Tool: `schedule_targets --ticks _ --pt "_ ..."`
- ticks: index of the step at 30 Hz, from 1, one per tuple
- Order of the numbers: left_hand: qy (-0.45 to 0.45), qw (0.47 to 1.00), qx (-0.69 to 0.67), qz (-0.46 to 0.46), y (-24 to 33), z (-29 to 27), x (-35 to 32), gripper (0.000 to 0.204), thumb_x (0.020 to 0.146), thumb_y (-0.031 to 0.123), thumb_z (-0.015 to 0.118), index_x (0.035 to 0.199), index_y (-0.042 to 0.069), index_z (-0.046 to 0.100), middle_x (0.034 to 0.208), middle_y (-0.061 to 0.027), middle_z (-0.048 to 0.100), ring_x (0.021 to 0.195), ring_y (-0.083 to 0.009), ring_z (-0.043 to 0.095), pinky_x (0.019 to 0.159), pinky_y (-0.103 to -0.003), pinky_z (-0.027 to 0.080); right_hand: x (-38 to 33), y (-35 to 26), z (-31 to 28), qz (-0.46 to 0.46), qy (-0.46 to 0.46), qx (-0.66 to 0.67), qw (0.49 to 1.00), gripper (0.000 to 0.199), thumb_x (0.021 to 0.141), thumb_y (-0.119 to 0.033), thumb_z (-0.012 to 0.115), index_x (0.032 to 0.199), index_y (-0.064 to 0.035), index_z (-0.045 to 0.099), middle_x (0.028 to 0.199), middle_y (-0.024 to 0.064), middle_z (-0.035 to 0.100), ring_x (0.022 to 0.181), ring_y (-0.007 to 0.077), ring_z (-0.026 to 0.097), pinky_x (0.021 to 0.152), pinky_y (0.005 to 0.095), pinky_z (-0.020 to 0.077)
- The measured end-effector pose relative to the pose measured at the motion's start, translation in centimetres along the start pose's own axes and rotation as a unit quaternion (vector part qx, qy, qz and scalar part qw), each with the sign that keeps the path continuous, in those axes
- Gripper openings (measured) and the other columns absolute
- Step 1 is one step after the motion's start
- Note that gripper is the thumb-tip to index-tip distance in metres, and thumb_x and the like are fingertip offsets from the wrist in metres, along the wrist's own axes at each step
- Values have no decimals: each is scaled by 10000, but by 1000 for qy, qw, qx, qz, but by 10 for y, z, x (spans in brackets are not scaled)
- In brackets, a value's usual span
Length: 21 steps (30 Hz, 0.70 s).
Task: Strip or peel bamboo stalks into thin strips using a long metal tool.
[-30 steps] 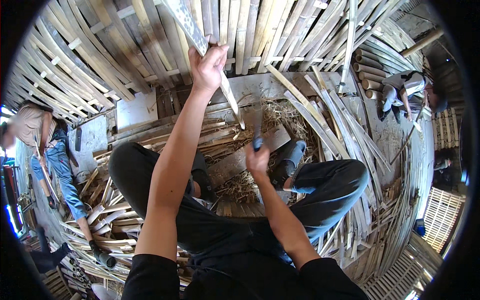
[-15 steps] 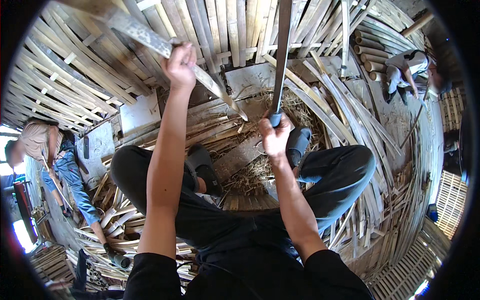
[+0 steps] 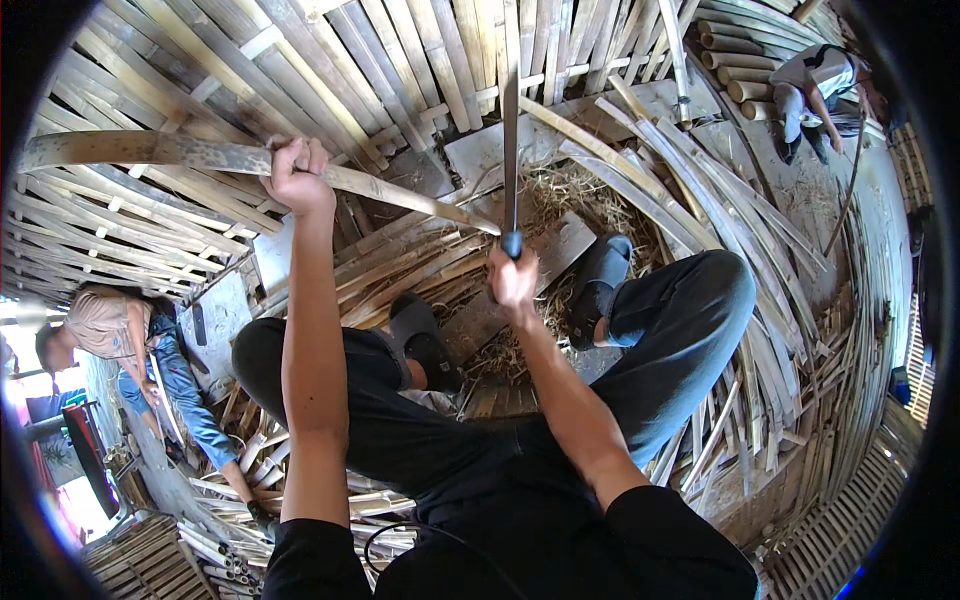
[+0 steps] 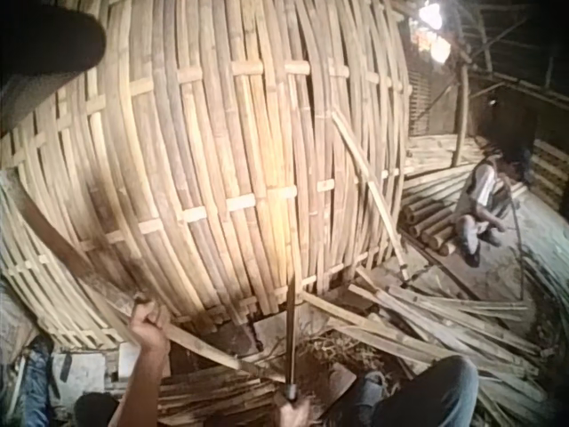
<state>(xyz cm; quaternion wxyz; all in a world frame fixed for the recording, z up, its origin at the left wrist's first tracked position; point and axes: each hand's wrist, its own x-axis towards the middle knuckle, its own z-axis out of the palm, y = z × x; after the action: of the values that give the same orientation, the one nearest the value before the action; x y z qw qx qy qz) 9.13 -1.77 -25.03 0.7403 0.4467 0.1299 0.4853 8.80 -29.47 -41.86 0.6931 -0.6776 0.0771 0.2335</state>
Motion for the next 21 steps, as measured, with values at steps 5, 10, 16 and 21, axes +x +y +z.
schedule_targets --ticks 5,10,16,21 --pt "27 1000 6 10 0 -7 7 181 720 83 575 662 93 404 560 -9 307 436 -160 321 447 -317 260 -19 -17 22 -182 -21 176 967 115 764 -102 605 716 -78 504 588 -59 429 530 68 392 466 255 321" --pt "18 1000 3 -19 -18 -4 10 140 719 87 573 716 87 433 570 -6 315 446 -152 318 447 -305 260 -16 103 -5 4 22 -241 970 355 735 -278 627 813 67 608 700 187 622 659 337 599 636 441 470" --pt "54 998 22 26 -11 -11 4 108 704 56 536 728 67 432 536 -6 302 421 -139 289 406 -301 237 -19 15 5 65 1 -96 993 248 716 -234 643 699 4 574 624 89 581 546 221 531 544 376 438" --pt "80 995 39 42 -9 0 8 167 687 78 564 661 56 401 540 -38 332 420 -160 343 408 -308 253 -25 -5 19 -128 3 105 986 116 731 -112 617 727 -59 513 584 -27 457 528 98 422 491 290 376"
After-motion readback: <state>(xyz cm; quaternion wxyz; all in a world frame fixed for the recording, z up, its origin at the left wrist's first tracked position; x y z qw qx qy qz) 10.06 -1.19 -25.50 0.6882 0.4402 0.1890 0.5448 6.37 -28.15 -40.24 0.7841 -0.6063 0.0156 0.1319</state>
